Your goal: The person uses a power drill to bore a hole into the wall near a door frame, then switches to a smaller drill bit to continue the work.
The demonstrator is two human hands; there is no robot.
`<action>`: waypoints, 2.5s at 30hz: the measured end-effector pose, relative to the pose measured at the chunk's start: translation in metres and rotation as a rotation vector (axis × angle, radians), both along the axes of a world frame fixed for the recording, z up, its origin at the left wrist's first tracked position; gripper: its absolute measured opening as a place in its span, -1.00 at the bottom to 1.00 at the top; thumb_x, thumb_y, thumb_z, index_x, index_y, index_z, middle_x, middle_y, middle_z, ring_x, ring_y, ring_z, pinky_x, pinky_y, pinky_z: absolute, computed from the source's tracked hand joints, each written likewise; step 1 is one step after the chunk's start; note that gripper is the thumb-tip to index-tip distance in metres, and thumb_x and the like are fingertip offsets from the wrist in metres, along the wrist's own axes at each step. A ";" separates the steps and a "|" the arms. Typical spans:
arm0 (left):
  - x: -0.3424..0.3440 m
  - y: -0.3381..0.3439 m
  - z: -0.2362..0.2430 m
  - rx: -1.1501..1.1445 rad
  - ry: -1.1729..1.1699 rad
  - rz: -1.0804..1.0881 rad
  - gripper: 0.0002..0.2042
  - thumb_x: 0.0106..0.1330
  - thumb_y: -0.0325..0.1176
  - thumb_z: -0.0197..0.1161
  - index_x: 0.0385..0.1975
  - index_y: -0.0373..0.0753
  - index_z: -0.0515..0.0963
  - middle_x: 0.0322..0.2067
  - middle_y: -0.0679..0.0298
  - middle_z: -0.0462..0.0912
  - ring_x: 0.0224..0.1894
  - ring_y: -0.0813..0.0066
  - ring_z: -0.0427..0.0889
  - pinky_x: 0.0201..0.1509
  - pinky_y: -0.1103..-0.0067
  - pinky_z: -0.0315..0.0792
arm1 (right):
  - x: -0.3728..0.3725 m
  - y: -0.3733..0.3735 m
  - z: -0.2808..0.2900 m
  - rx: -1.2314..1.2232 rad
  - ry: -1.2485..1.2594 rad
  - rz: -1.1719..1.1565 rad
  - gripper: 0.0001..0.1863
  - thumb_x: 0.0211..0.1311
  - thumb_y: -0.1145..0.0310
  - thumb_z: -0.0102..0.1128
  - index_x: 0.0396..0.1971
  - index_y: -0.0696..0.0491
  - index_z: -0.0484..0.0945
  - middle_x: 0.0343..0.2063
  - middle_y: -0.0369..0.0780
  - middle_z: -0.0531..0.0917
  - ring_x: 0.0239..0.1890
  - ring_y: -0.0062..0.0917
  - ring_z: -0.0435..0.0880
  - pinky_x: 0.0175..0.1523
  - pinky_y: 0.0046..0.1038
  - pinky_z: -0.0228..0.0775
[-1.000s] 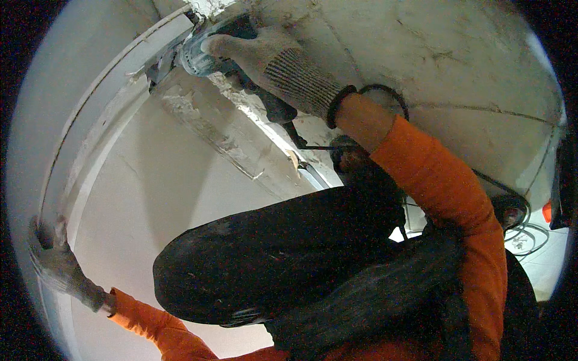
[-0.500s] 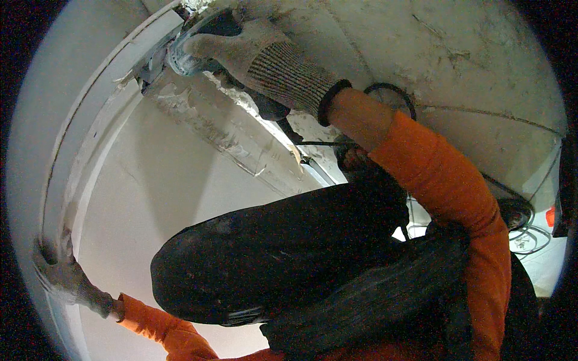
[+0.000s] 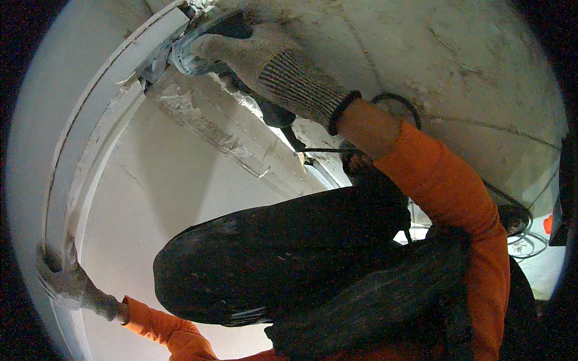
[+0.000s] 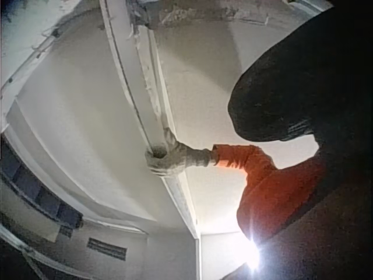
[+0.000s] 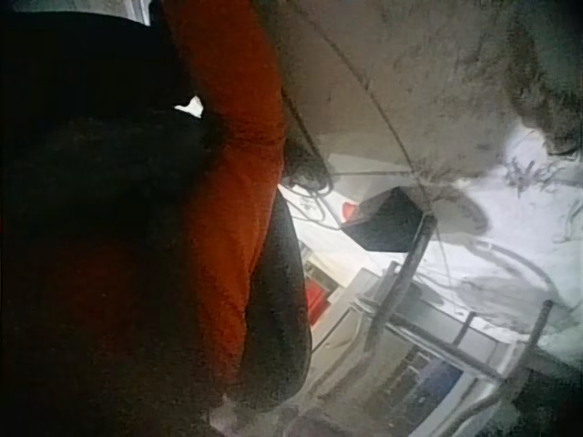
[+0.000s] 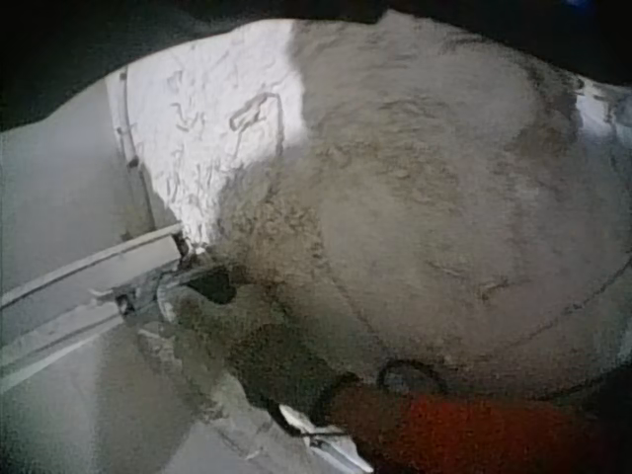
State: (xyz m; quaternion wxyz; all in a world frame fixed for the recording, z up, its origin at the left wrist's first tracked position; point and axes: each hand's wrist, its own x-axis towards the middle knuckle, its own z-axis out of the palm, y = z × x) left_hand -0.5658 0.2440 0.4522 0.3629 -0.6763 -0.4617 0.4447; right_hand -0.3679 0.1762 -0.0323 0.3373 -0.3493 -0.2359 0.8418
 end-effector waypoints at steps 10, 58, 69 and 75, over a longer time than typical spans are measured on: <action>0.008 -0.003 -0.008 0.013 0.104 0.031 -0.29 0.07 0.28 0.51 0.01 -0.24 0.68 -0.10 0.14 0.75 -0.12 0.21 0.74 0.00 0.34 0.60 | -0.006 0.000 0.000 -0.025 -0.018 -0.053 -0.48 0.24 -0.15 0.32 -0.19 0.07 0.74 -0.42 -0.21 0.76 -0.37 -0.49 0.74 -0.13 -0.36 0.61; 0.029 -0.005 -0.033 0.083 0.217 0.078 -0.28 0.00 0.25 0.58 0.04 -0.18 0.66 -0.12 0.23 0.74 -0.10 0.29 0.73 0.01 0.38 0.58 | 0.001 -0.011 0.008 -0.079 -0.039 -0.058 -0.63 0.20 0.05 0.37 -0.19 0.04 0.70 -0.36 -0.13 0.76 -0.33 -0.33 0.76 -0.09 -0.24 0.62; 0.034 -0.008 -0.037 0.064 0.173 0.055 -0.26 -0.04 0.27 0.59 0.00 -0.20 0.67 -0.16 0.22 0.74 -0.15 0.27 0.74 -0.05 0.38 0.59 | -0.003 -0.011 0.005 -0.069 -0.082 -0.014 -0.58 0.18 0.01 0.38 -0.15 0.05 0.69 -0.35 -0.10 0.77 -0.31 -0.26 0.78 -0.08 -0.21 0.63; 0.031 -0.012 -0.033 0.036 0.223 0.036 -0.28 -0.05 0.24 0.61 -0.02 -0.22 0.67 -0.16 0.23 0.75 -0.17 0.29 0.75 -0.08 0.36 0.61 | -0.013 -0.010 0.003 -0.065 -0.129 -0.078 -0.30 0.11 -0.31 0.37 -0.18 0.13 0.73 -0.47 -0.16 0.76 -0.35 -0.37 0.80 -0.12 -0.28 0.65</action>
